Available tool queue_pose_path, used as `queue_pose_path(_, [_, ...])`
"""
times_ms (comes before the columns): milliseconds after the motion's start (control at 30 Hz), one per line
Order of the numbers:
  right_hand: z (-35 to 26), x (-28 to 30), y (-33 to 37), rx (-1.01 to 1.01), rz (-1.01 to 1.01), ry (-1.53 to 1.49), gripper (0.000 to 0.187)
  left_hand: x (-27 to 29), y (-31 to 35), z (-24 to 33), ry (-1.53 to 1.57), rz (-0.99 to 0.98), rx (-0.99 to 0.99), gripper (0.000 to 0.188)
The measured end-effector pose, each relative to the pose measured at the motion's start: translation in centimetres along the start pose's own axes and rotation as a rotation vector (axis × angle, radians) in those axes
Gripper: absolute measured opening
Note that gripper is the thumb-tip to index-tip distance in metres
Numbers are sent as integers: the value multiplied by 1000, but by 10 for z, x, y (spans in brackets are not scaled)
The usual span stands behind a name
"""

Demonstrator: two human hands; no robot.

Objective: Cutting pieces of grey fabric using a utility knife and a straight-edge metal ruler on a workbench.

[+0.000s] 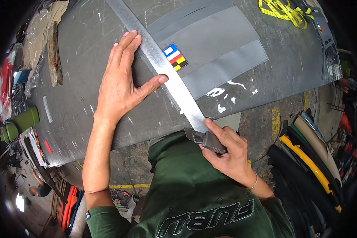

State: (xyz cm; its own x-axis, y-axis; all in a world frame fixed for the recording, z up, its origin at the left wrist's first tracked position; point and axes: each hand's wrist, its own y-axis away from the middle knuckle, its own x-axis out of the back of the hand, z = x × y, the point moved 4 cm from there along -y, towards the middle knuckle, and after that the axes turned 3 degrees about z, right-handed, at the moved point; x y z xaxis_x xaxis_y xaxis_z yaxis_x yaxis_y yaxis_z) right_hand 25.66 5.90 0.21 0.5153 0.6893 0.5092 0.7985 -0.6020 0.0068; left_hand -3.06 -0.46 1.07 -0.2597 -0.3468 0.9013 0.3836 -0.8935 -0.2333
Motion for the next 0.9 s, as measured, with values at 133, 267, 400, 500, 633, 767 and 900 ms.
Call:
queue_pose_path(133, [0, 1, -2, 0, 7, 20, 80, -2, -2, 0, -3, -5, 2, 100])
queue_pose_path(267, [-3, -1, -5, 18, 19, 9, 77, 3, 0, 0, -16, -2, -5, 100])
queue_pose_path(400, [-4, 0, -7, 21, 18, -6, 68, 1, -1, -1, -6, 5, -2, 101])
queue_pose_path(500, [-5, 0, -7, 16, 24, -9, 67, 0, -1, -1, -5, 0, -18, 102])
queue_pose_path(633, [-4, -1, -5, 32, 31, 1, 66, 1, 1, -1, -29, 6, -16, 103])
queue_pose_path(767, [-3, -2, -5, 34, 27, -7, 66, 0, 1, -1, -16, -2, -3, 103])
queue_pose_path(900, [-4, -1, -6, 14, 28, -34, 66, 0, 0, -1, -20, -6, -16, 104])
